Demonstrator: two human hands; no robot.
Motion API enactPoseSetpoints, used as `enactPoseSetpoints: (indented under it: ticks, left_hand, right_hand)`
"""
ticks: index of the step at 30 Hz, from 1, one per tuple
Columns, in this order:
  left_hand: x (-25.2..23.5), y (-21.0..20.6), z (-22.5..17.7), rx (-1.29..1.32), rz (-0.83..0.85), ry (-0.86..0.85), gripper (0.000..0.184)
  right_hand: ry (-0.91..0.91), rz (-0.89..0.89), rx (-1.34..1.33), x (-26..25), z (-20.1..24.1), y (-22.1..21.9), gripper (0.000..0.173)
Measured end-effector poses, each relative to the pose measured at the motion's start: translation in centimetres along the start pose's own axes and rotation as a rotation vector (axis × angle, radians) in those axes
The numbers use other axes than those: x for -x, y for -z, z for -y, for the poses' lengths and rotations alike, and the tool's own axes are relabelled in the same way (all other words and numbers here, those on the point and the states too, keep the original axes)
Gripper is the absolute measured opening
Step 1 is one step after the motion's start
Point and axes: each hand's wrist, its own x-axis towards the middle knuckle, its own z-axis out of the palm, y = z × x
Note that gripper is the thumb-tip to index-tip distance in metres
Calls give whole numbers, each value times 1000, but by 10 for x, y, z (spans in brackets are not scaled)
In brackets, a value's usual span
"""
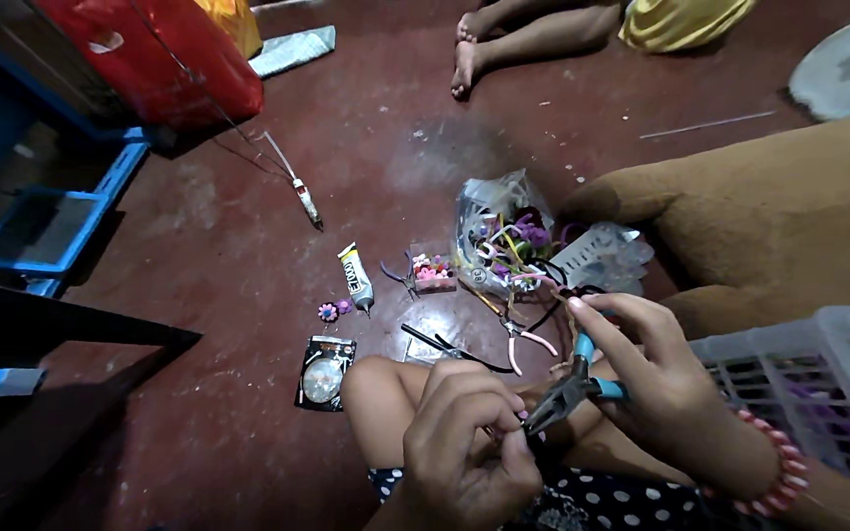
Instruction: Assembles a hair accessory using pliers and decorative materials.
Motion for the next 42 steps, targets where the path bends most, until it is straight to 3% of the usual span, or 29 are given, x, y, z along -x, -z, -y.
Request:
enactPoseSetpoints:
  ticks: [4,21,42]
  left_hand:
    - [1,-1,1,-20,-3,0,16]
    - [4,-3,-5,-58,-23,-6,18]
    - [6,-4,-6,140,7,143,23]
  right_hand:
    - [-20,-22,19,0,2,-2,29]
    - [-9,18,55,-4,7,1,31]
    - [34,36,140,-7,1,7,36]
